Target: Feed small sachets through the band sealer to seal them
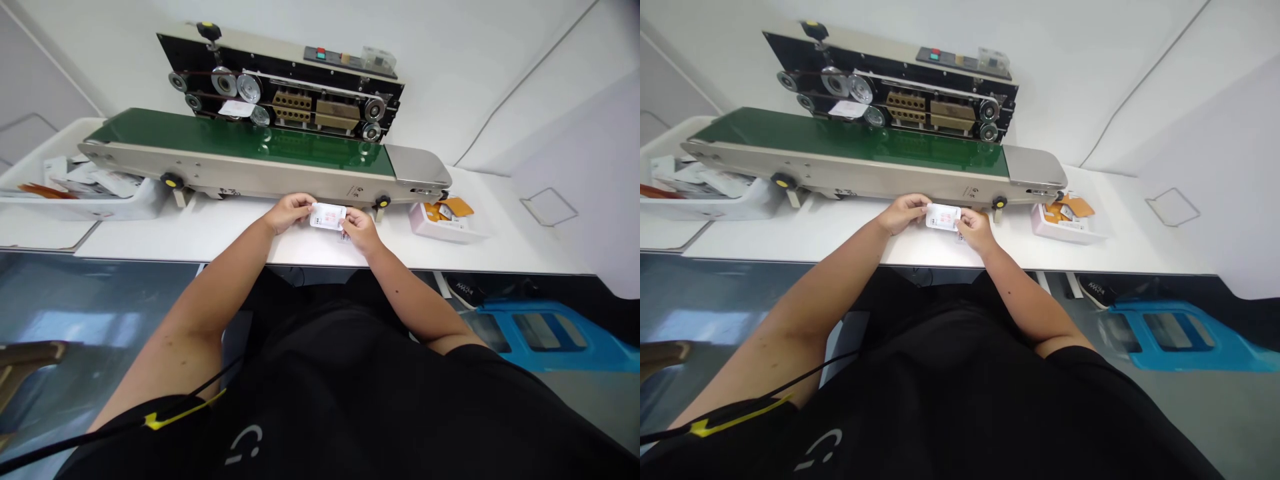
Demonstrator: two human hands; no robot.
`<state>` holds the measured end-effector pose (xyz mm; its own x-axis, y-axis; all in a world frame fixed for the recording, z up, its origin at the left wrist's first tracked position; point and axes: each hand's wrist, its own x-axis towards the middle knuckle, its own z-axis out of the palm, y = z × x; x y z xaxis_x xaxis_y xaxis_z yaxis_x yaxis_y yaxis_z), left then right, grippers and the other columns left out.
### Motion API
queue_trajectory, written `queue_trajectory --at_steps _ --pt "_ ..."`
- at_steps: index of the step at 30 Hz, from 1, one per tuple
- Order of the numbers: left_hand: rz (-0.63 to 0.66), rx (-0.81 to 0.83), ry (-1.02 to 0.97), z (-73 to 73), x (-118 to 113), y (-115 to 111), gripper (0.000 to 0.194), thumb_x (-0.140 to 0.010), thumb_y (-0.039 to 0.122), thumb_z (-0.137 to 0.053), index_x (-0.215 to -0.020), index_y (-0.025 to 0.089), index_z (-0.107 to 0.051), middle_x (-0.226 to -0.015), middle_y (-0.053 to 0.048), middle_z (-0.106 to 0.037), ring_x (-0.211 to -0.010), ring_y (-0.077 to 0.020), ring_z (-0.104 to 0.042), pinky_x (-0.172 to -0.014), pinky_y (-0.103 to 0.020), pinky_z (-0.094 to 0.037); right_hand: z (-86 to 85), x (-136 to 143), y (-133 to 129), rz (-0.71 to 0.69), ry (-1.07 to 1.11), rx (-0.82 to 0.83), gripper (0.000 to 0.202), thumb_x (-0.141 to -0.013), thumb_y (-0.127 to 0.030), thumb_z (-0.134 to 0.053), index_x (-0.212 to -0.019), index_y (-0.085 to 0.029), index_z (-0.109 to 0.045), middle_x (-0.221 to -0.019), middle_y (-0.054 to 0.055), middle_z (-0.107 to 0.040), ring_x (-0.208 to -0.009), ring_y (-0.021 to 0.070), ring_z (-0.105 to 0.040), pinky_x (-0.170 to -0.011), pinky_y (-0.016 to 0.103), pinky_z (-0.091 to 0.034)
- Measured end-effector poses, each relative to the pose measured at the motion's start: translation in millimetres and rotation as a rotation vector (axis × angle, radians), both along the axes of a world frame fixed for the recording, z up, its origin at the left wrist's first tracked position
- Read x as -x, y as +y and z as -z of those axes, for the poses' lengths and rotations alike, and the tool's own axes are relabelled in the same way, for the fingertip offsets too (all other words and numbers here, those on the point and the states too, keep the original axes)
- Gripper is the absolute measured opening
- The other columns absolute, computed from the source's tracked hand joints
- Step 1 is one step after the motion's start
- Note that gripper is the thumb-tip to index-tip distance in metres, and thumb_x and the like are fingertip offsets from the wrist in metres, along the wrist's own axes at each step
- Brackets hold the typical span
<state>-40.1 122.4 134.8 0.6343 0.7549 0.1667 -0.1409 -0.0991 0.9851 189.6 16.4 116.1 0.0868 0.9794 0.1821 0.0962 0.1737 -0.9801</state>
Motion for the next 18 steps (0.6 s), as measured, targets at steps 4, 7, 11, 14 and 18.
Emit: queue_trajectory --at_steps 4,7,11,14,18 --pt "-0.070 -0.033 0.026 -0.2 1.1 -0.3 0.026 -0.075 0.035 -0.086 -0.081 0.013 -0.074 -0.059 0.000 -0.060 -0.051 -0.0071 -0.047 -0.049 -0.021 -0.034 -1.8 -1.4 -1.8 -0.028 -0.022 0.015 0.039 -0.081 -0.035 -0.069 -0.116 -0.018 -0.075 -0.062 -0.007 -0.054 -0.054 0.0085 -0.049 -0.055 0.025 -0.041" --pt "-0.080 -0.043 0.062 -2.3 1.0 -2.4 0.023 -0.077 0.033 -0.083 -0.083 0.012 -0.076 -0.058 0.000 -0.061 -0.050 -0.0076 -0.049 -0.048 -0.021 -0.034 -3.5 -2.0 -1.7 -0.010 -0.003 0.025 0.043 -0.080 -0.034 -0.069 -0.120 -0.020 -0.076 -0.064 -0.007 -0.054 -0.054 0.0088 -0.048 -0.054 0.025 -0.040" --pt "-0.049 -0.074 0.137 -6.5 0.4 -6.2 0.018 -0.082 0.028 -0.080 -0.087 0.011 -0.077 -0.058 -0.001 -0.063 -0.049 -0.0076 -0.050 -0.048 -0.021 -0.036 -4.9 -2.5 -1.3 0.012 0.041 0.052 0.044 -0.080 -0.034 -0.069 -0.121 -0.021 -0.076 -0.062 -0.007 -0.051 -0.052 0.0086 -0.045 -0.052 0.025 -0.038" --pt "-0.031 -0.103 0.186 -9.7 0.3 -8.4 0.015 -0.086 0.026 -0.077 -0.089 0.011 -0.076 -0.056 0.000 -0.062 -0.048 -0.0074 -0.050 -0.048 -0.021 -0.038 -5.9 -2.4 -1.5 0.039 0.063 0.063 0.045 -0.079 -0.034 -0.070 -0.121 -0.021 -0.076 -0.063 -0.006 -0.052 -0.052 0.0088 -0.044 -0.051 0.026 -0.036" --pt "-0.020 -0.109 0.198 -10.6 0.0 -8.3 0.013 -0.092 0.025 -0.072 -0.094 0.012 -0.074 -0.056 0.001 -0.060 -0.047 -0.0069 -0.048 -0.048 -0.020 -0.037 -7.7 -1.2 -1.7 0.072 0.115 0.051 0.047 -0.079 -0.037 -0.072 -0.124 -0.022 -0.075 -0.067 -0.005 -0.057 -0.053 0.0086 -0.043 -0.051 0.026 -0.034"
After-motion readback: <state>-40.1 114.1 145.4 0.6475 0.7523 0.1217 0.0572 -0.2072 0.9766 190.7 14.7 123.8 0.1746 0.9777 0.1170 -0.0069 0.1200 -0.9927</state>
